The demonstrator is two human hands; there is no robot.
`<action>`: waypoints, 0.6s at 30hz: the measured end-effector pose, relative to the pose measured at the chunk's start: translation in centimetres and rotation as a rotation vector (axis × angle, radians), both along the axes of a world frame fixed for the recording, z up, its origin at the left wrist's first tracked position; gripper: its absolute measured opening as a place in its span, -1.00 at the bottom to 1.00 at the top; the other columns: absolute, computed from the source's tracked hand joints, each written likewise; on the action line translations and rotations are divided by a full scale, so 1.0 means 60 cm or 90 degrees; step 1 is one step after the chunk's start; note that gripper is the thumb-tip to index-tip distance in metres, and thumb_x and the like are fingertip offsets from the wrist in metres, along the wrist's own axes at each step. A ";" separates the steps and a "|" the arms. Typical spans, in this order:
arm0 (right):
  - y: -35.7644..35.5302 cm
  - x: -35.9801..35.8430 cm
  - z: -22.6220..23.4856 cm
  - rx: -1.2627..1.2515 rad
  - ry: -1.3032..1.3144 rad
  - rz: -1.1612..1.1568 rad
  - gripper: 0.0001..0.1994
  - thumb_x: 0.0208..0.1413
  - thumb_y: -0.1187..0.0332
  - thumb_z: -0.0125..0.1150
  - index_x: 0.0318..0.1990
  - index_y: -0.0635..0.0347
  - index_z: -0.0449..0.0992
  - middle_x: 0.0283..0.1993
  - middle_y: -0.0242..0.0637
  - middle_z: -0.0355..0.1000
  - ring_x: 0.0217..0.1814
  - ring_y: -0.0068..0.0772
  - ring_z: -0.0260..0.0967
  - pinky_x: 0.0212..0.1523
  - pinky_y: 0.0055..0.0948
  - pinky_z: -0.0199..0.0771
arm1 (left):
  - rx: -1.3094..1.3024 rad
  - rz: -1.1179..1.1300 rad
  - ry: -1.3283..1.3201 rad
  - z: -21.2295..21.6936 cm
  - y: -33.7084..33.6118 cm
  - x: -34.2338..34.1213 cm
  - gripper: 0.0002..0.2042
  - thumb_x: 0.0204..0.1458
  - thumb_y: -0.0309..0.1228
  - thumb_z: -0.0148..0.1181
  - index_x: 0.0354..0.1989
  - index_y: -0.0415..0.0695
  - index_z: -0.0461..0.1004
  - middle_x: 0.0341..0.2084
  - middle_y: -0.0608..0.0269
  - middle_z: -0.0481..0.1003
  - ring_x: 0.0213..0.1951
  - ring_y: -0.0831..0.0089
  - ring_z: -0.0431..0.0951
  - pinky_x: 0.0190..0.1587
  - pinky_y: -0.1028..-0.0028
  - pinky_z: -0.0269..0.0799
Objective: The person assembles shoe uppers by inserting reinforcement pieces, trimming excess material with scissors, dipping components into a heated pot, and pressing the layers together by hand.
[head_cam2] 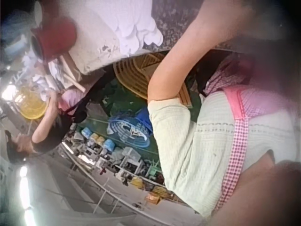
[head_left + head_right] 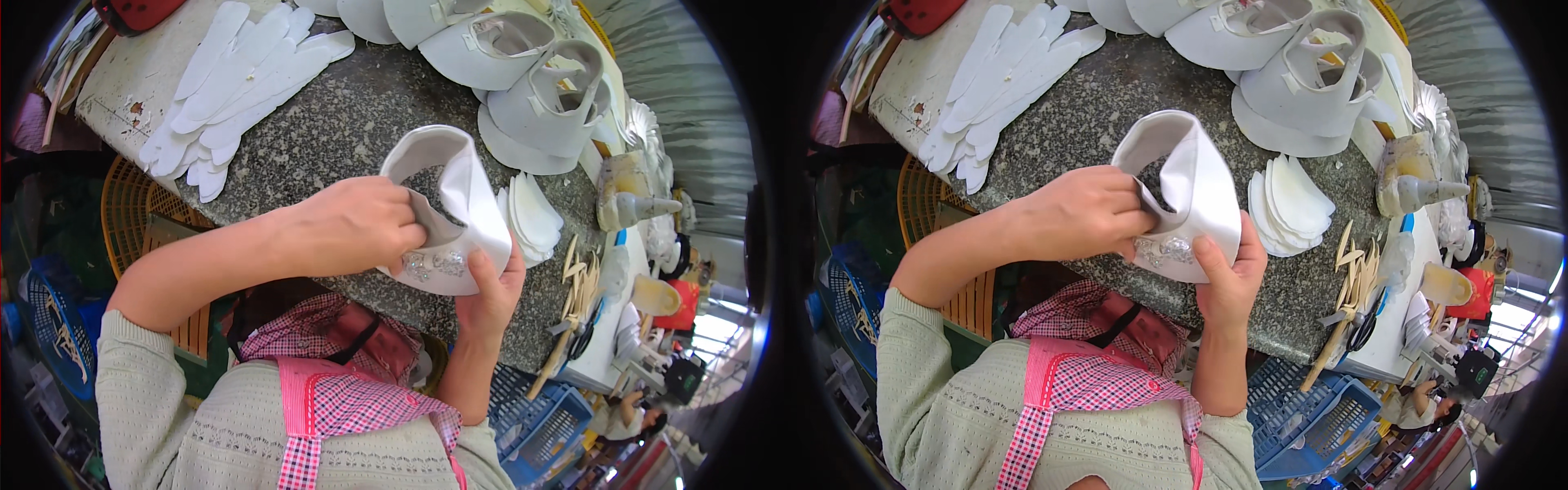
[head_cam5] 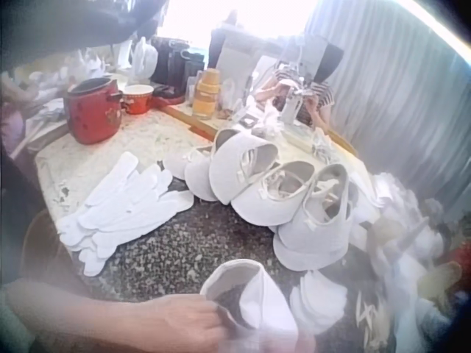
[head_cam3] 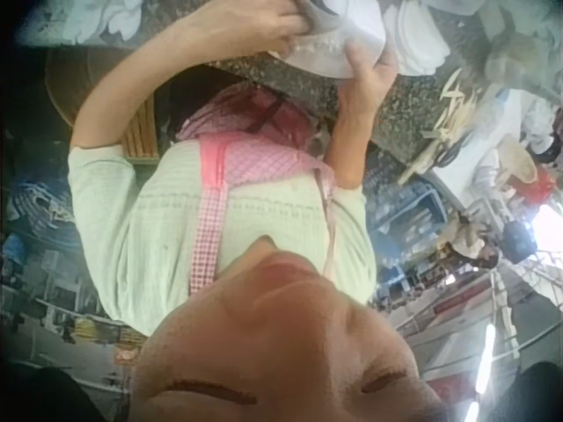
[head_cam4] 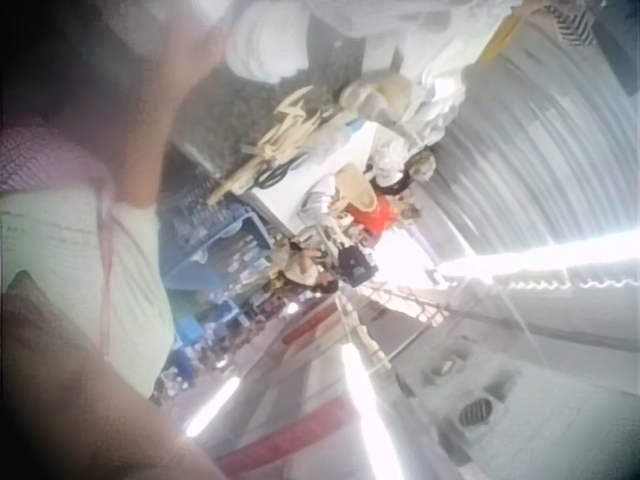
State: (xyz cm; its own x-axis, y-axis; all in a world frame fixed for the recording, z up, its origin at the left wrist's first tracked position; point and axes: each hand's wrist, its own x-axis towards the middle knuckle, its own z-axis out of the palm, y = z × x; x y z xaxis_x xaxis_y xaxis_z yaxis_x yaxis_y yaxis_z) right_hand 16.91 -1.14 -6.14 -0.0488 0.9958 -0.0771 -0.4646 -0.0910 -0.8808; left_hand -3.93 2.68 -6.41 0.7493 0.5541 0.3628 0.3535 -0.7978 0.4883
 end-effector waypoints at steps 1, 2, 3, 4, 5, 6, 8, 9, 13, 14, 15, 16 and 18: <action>-0.002 -0.012 0.004 0.024 -0.055 -0.054 -0.64 -0.04 0.54 0.24 -0.05 0.37 0.34 -0.16 -0.23 0.43 -0.16 -0.50 0.39 -0.10 -0.48 0.40 | 0.000 -0.001 0.000 0.006 -0.006 0.002 -0.67 -0.31 -0.26 0.32 -0.40 -0.18 0.44 -0.45 0.25 0.47 -0.26 0.27 0.48 -0.16 0.32 0.36; -0.004 -0.021 0.004 0.009 -0.052 -0.097 -0.71 -0.03 0.55 0.23 -0.12 0.32 0.36 -0.19 -0.27 0.43 -0.20 -0.52 0.39 -0.12 -0.49 0.40 | 0.003 0.063 -0.093 0.014 -0.018 0.009 -0.64 -0.35 -0.25 0.34 -0.38 -0.19 0.44 -0.45 0.26 0.46 -0.28 0.26 0.47 -0.16 0.32 0.36; -0.008 -0.029 -0.001 0.007 -0.053 -0.100 -0.71 -0.03 0.55 0.23 -0.12 0.32 0.36 -0.19 -0.27 0.43 -0.20 -0.52 0.39 -0.12 -0.49 0.40 | 0.006 0.129 -0.186 0.019 -0.032 0.018 -0.61 -0.39 -0.23 0.36 -0.37 -0.19 0.45 -0.45 0.26 0.45 -0.29 0.26 0.46 -0.16 0.31 0.35; -0.013 -0.038 -0.005 0.021 -0.037 -0.127 -0.71 -0.03 0.55 0.23 -0.13 0.32 0.36 -0.20 -0.28 0.43 -0.21 -0.52 0.39 -0.13 -0.50 0.40 | 0.015 0.197 -0.213 0.010 -0.047 0.035 -0.61 -0.39 -0.26 0.38 -0.37 -0.19 0.44 -0.45 0.28 0.42 -0.34 0.27 0.44 -0.21 0.30 0.33; -0.014 -0.045 -0.008 0.038 -0.021 -0.154 -0.72 -0.03 0.54 0.24 -0.14 0.32 0.36 -0.22 -0.28 0.42 -0.21 -0.52 0.39 -0.13 -0.51 0.40 | 0.017 0.199 -0.213 0.004 -0.051 0.043 -0.61 -0.39 -0.26 0.38 -0.37 -0.19 0.44 -0.45 0.28 0.42 -0.34 0.27 0.44 -0.21 0.30 0.33; -0.016 -0.050 -0.013 0.074 -0.010 -0.158 -0.71 -0.03 0.52 0.24 -0.14 0.31 0.34 -0.24 -0.30 0.41 -0.21 -0.50 0.39 -0.13 -0.48 0.41 | 0.002 0.230 -0.208 -0.002 -0.053 0.049 -0.63 -0.36 -0.28 0.37 -0.37 -0.18 0.44 -0.45 0.29 0.41 -0.37 0.29 0.42 -0.22 0.31 0.30; -0.027 -0.056 -0.021 0.063 0.028 -0.143 -0.68 -0.03 0.48 0.26 -0.12 0.31 0.32 -0.22 -0.29 0.40 -0.18 -0.48 0.38 -0.11 -0.45 0.40 | -0.032 0.253 -0.171 0.009 -0.053 0.047 -0.70 -0.34 -0.35 0.35 -0.42 -0.15 0.41 -0.50 0.30 0.36 -0.40 0.33 0.38 -0.24 0.36 0.24; -0.033 -0.057 -0.025 0.053 0.066 -0.128 -0.64 -0.02 0.44 0.27 -0.10 0.30 0.30 -0.19 -0.28 0.38 -0.15 -0.45 0.38 -0.09 -0.43 0.40 | -0.034 0.254 -0.170 0.016 -0.048 0.039 -0.70 -0.34 -0.35 0.35 -0.42 -0.15 0.41 -0.50 0.30 0.36 -0.40 0.33 0.38 -0.24 0.36 0.24; -0.056 -0.061 -0.032 -0.189 0.414 0.027 -0.29 0.08 -0.03 0.09 0.22 0.30 0.06 0.16 -0.11 0.20 0.19 -0.21 0.19 0.21 -0.14 0.11 | 0.017 0.077 -0.040 0.014 -0.009 0.005 -0.71 -0.41 -0.39 0.34 -0.47 -0.15 0.39 -0.52 0.29 0.37 -0.34 0.32 0.39 -0.20 0.36 0.28; -0.057 -0.059 -0.032 -0.188 0.416 0.024 -0.29 0.08 -0.03 0.09 0.22 0.30 0.06 0.16 -0.11 0.20 0.19 -0.21 0.19 0.21 -0.14 0.11 | -0.004 0.044 -0.049 0.015 -0.006 0.000 -0.71 -0.41 -0.39 0.34 -0.47 -0.16 0.40 -0.51 0.28 0.38 -0.33 0.31 0.39 -0.19 0.35 0.30; -0.056 -0.056 -0.033 -0.220 0.386 0.018 -0.34 0.09 0.03 0.09 0.20 0.31 0.08 0.15 -0.11 0.22 0.17 -0.21 0.21 0.20 -0.17 0.15 | -0.024 0.011 -0.058 0.019 -0.005 -0.004 -0.71 -0.41 -0.38 0.33 -0.46 -0.17 0.41 -0.51 0.26 0.38 -0.32 0.30 0.40 -0.18 0.34 0.32; -0.054 -0.053 -0.034 -0.252 0.354 0.012 -0.38 0.10 0.10 0.09 0.19 0.32 0.11 0.13 -0.10 0.24 0.16 -0.21 0.23 0.18 -0.19 0.19 | -0.016 0.018 -0.071 0.027 -0.003 -0.007 -0.71 -0.36 -0.37 0.34 -0.41 -0.19 0.45 -0.49 0.23 0.42 -0.34 0.27 0.43 -0.17 0.33 0.34; -0.053 -0.055 -0.035 -0.215 0.262 0.006 -0.42 0.13 0.12 0.01 0.20 0.30 0.10 0.14 -0.12 0.24 0.17 -0.22 0.23 0.19 -0.16 0.17 | -0.057 0.035 -0.160 0.023 -0.013 -0.008 -0.71 -0.32 -0.37 0.34 -0.37 -0.18 0.47 -0.48 0.22 0.43 -0.36 0.26 0.44 -0.18 0.34 0.34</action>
State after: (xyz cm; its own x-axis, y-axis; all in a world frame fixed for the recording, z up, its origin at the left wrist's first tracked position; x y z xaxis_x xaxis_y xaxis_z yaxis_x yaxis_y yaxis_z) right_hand 13.60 -4.30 -8.24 -0.1508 0.9185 -0.3654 -0.7639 -0.3429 -0.5468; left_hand -4.43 1.89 -5.03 0.6098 0.6299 0.4811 0.2536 -0.7301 0.6345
